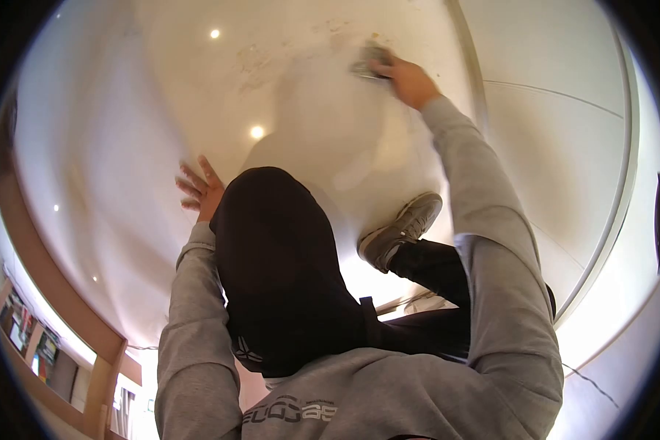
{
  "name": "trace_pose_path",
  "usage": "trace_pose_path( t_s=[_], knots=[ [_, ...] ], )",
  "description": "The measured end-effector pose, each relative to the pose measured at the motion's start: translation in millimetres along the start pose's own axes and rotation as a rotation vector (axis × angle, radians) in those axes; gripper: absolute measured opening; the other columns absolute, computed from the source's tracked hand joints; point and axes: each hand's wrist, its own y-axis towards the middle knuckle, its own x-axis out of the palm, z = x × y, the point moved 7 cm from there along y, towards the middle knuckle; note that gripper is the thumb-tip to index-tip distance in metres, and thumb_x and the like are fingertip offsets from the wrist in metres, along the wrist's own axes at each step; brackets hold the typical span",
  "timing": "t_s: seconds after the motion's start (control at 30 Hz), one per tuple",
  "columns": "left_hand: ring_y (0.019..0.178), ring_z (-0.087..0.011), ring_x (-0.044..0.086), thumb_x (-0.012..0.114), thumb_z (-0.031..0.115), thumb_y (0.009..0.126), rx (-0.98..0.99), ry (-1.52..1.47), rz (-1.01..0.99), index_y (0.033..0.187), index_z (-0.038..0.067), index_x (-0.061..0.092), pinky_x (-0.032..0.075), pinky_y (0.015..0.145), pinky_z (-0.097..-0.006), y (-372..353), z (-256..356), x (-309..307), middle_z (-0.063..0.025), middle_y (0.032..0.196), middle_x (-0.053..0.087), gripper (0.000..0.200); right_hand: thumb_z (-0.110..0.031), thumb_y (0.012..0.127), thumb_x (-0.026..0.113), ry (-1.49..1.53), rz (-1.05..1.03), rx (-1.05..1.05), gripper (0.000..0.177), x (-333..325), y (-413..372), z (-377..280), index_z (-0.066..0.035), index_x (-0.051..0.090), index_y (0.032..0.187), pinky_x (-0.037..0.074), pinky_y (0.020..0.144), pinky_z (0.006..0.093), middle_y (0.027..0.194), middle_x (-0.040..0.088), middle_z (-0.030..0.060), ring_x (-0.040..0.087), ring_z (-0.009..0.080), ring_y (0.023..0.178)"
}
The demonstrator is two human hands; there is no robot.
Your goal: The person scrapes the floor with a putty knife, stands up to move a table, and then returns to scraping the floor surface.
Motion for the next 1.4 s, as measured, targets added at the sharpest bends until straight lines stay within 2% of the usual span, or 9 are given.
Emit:
trace_pose_path(
  t_s=[0.03,0.13,0.2,0.33,0.47,0.57,0.73,1.17,1.4],
  knots=[
    [0.135,-0.0616,-0.023,0.06,0.062,0.083,-0.017,0.028,-0.008,0.154,0.021,-0.013,0.004,0.096,-0.0829,0.8,-3.2,2.9,-0.0245,0.155,-0.026,0.11,-0.002,0.091,0.043,0.0,0.115,-0.16,0.048,-14.9,15.3,-38.8,-0.024,0.06,0.13,0.049,0.095,0.0434,0.139,0.051,0.0172,0.061,0.0378,0.108],
    [0.136,-0.0596,-0.024,0.058,0.062,0.084,-0.032,0.06,0.007,0.154,0.021,-0.012,0.003,0.098,-0.0814,5.4,-3.0,8.6,-0.0237,0.155,-0.027,0.108,-0.003,0.092,0.045,-0.028,0.264,-0.126,0.043,-36.3,33.9,-99.3,-0.021,0.062,0.128,0.05,0.092,0.0427,0.133,0.056,0.0171,0.062,0.0359,0.106],
    [0.136,-0.0581,-0.026,0.057,0.062,0.084,-0.083,-0.025,-0.012,0.154,0.023,-0.013,0.002,0.099,-0.0808,4.8,-7.6,8.7,-0.0225,0.155,-0.029,0.107,-0.007,0.092,0.046,0.303,0.347,0.019,0.04,-59.0,11.1,-112.3,-0.019,0.064,0.125,0.052,0.083,0.0457,0.107,0.067,0.0171,0.064,0.0362,0.096],
    [0.134,-0.0574,-0.03,0.059,0.064,0.082,-0.086,-0.069,-0.046,0.153,0.025,-0.017,0.0,0.098,-0.0811,2.3,-5.9,5.5,-0.0213,0.153,-0.034,0.111,-0.022,0.092,0.055,0.435,0.4,0.399,0.032,-38.7,-84.7,-32.7,-0.014,0.066,0.121,0.051,0.08,0.0466,0.092,0.066,0.0188,0.063,0.0375,0.087],
    [0.133,-0.058,-0.031,0.059,0.065,0.082,-0.072,-0.103,-0.089,0.153,0.026,-0.017,0.0,0.098,-0.0811,2.7,-8.0,4.8,-0.0206,0.152,-0.035,0.111,-0.042,0.087,0.062,0.211,0.297,0.754,0.047,-5.1,-199.9,55.1,-0.014,0.065,0.125,0.051,0.079,0.0437,0.086,0.064,0.0213,0.064,0.0363,0.086],
    [0.132,-0.0585,-0.032,0.065,0.05,0.082,-0.046,-0.12,-0.129,0.152,0.024,-0.021,0.0,0.098,-0.0807,-1.8,2.2,-4.9,-0.0216,0.151,-0.038,0.114,-0.046,0.09,0.055,0.146,0.247,0.928,0.051,3.6,-245.9,94.5,-0.018,0.059,0.133,0.051,0.083,0.0458,0.096,0.064,0.0212,0.064,0.0359,0.092],
    [0.132,-0.0592,-0.032,0.066,0.02,0.077,-0.092,-0.005,-0.23,0.148,0.017,-0.028,0.002,0.099,-0.0794,-8.7,14.2,-17.1,-0.0242,0.146,-0.044,0.118,-0.049,0.094,0.05,0.064,0.115,0.911,0.053,27.9,-265.3,117.1,-0.021,0.052,0.139,0.051,0.085,0.048,0.1,0.063,0.0225,0.064,0.0394,0.096],
    [0.13,-0.0623,-0.031,0.073,0.03,0.078,-0.115,0.037,-0.207,0.146,0.017,-0.032,0.007,0.098,-0.0804,7.4,-5.7,8.7,-0.026,0.145,-0.044,0.126,-0.038,0.1,0.041,0.054,-0.175,0.946,0.05,48.9,-203.2,124.8,-0.006,0.044,0.139,0.048,0.091,0.0511,0.119,0.061,0.0277,0.06,0.0427,0.109],
    [0.132,-0.0594,-0.032,0.071,0.06,0.075,-0.065,-0.042,-0.137,0.15,0.022,-0.025,0.003,0.095,-0.083,8.9,-6.6,7.7,-0.0234,0.149,-0.04,0.127,-0.038,0.098,0.047,0.015,-0.052,0.942,0.046,45.5,-180.9,149.9,0.002,0.065,0.11,0.048,0.093,0.0469,0.115,0.064,0.0264,0.061,0.0415,0.109]
  ],
)
